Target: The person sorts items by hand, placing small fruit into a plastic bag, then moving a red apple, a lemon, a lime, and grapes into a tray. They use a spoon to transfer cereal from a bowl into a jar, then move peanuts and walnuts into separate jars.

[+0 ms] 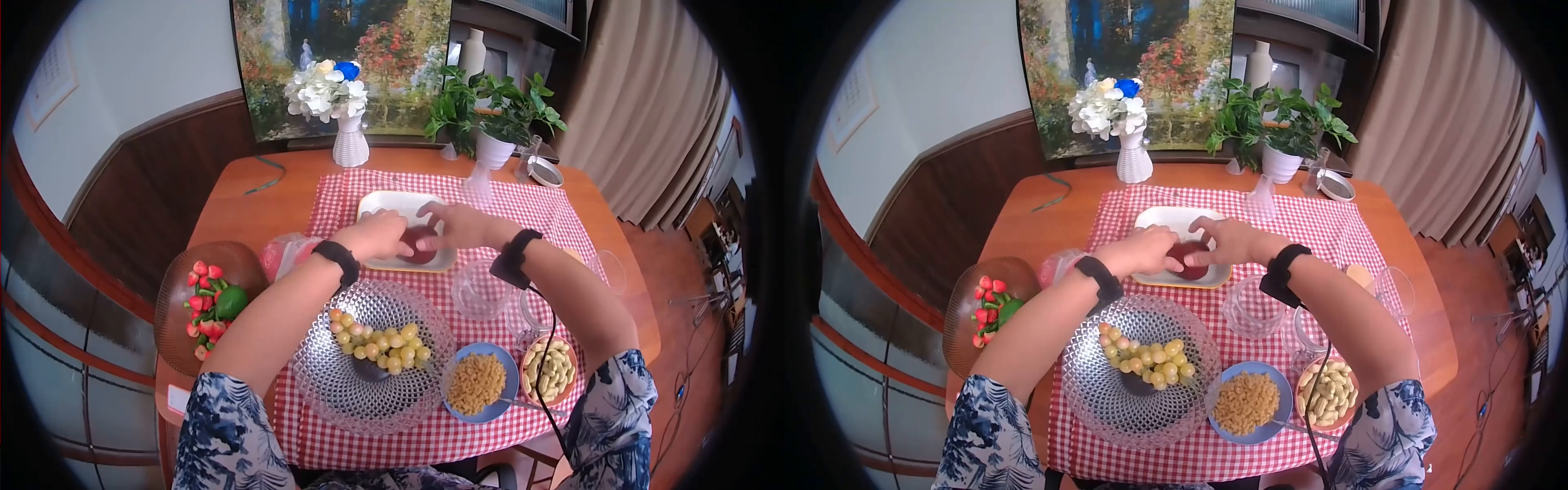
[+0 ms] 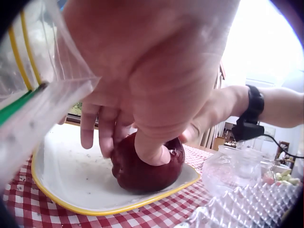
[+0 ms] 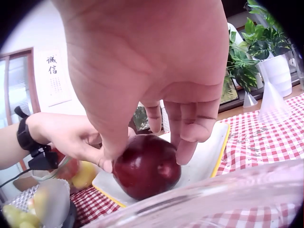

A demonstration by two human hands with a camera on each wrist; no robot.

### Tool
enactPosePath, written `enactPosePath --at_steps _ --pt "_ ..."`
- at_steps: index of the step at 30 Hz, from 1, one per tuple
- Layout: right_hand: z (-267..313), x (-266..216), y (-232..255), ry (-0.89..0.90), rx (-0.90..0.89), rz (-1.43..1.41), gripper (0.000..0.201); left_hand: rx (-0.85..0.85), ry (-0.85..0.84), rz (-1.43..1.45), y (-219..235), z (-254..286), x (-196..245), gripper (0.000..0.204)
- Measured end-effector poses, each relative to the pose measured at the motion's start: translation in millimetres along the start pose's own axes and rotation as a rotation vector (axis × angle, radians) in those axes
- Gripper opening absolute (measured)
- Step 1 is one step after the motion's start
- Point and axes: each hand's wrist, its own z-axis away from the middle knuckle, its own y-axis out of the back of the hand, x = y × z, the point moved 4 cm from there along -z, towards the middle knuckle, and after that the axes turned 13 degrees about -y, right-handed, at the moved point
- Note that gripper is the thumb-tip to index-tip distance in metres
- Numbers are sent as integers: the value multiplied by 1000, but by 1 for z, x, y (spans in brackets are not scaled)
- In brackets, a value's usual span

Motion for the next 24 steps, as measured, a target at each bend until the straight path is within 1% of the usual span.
enactPosePath --at_steps 1,2,3,4,5,7,11,12,13,14,15,16,17,19,20,21,23,24 --pt "5 -1 1 -32 -69 28 63 -1 -2 2 4 3 5 66" --pt "8 -1 0 -65 -136 55 63 0 42 93 9 6 8 67" --pt "8 1 0 -69 -131 52 63 0 84 180 14 9 12 68" --pt "7 2 -1 -46 -112 15 63 -61 86 160 26 16 25 67" --pt "5 3 -1 -21 -93 -21 62 -61 82 155 23 15 23 67" --pt "-3 3 -3 -20 -68 -1 61 -7 -4 97 14 13 17 61" --pt "-9 0 0 9 -41 28 57 17 41 57 7 7 7 61" --pt "-6 0 -1 12 -40 30 57 -62 76 82 2 6 3 64" --pt "5 -6 1 9 -48 30 60 -143 109 107 -5 4 -1 66" --pt "13 -10 3 4 -54 30 64 -141 106 105 -8 3 -4 66" --pt "13 -9 4 0 -49 31 64 -141 112 128 -11 1 -7 74" --pt "11 -5 5 -42 -51 -8 70 -142 118 150 -8 2 -4 81" --pt "9 -1 3 -83 -56 -50 76 -142 115 147 -7 6 -1 81" --pt "7 0 11 -69 -23 -98 73 120 -54 -3 8 14 14 95" --pt "13 -3 21 -158 -95 -240 76 224 -112 58 16 13 19 101" --pt "17 -6 26 -244 -167 -380 79 226 -110 57 22 11 22 101" --pt "22 -8 35 -243 -136 -414 82 349 -185 248 47 14 36 96" --pt "26 -11 42 -252 -158 -444 84 331 -131 213 59 17 43 88"
